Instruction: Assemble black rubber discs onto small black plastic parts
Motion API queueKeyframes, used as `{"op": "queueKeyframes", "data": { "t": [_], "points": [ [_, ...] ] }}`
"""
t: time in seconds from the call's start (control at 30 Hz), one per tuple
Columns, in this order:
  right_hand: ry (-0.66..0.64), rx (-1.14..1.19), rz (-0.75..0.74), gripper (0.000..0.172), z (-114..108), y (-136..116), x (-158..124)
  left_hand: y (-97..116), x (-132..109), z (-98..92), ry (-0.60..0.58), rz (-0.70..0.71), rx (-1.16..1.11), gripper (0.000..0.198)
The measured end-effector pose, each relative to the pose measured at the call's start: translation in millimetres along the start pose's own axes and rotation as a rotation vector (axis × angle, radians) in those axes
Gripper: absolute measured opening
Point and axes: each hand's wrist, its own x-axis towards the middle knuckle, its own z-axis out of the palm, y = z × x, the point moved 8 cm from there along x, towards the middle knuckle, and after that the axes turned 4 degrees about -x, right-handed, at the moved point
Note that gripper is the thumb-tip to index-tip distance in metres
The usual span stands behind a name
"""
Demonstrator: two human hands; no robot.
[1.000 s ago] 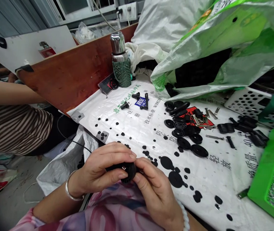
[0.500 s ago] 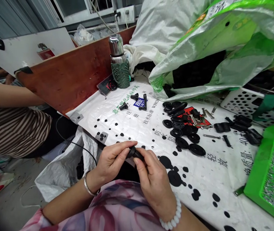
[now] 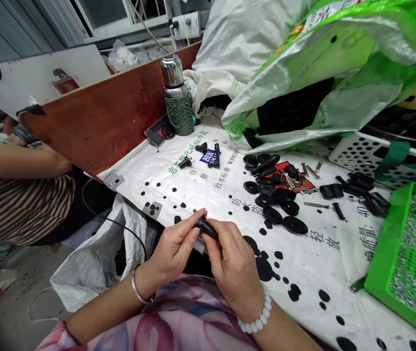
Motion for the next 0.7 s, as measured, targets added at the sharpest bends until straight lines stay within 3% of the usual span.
{"op": "queueKeyframes", "data": {
  "t": [0.3, 0.47, 0.6, 0.7],
  "points": [
    [-0.015, -0.057, 0.002, 0.014, 0.7, 4.8, -0.4, -23.5, -8.8, 10.0, 0.103, -0.211, -0.133, 0.037],
    [-0.073, -0.123, 0.009, 0.025, 6.4, 6.4, 4.2, -34.8, -9.8, 9.9, 0.169, -0.288, -0.254, 0.036],
    [-0.098, -0.261, -0.049, 0.039, 7.7, 1.5, 0.7, -39.0, -9.4, 9.0, 0.202, -0.343, -0.332, 0.036],
    [-0.094, -0.367, -0.122, 0.032, 7.1, -2.3, -3.3, -40.1, -10.0, 10.9, 0.189, -0.362, -0.374, 0.038]
  ]
}}
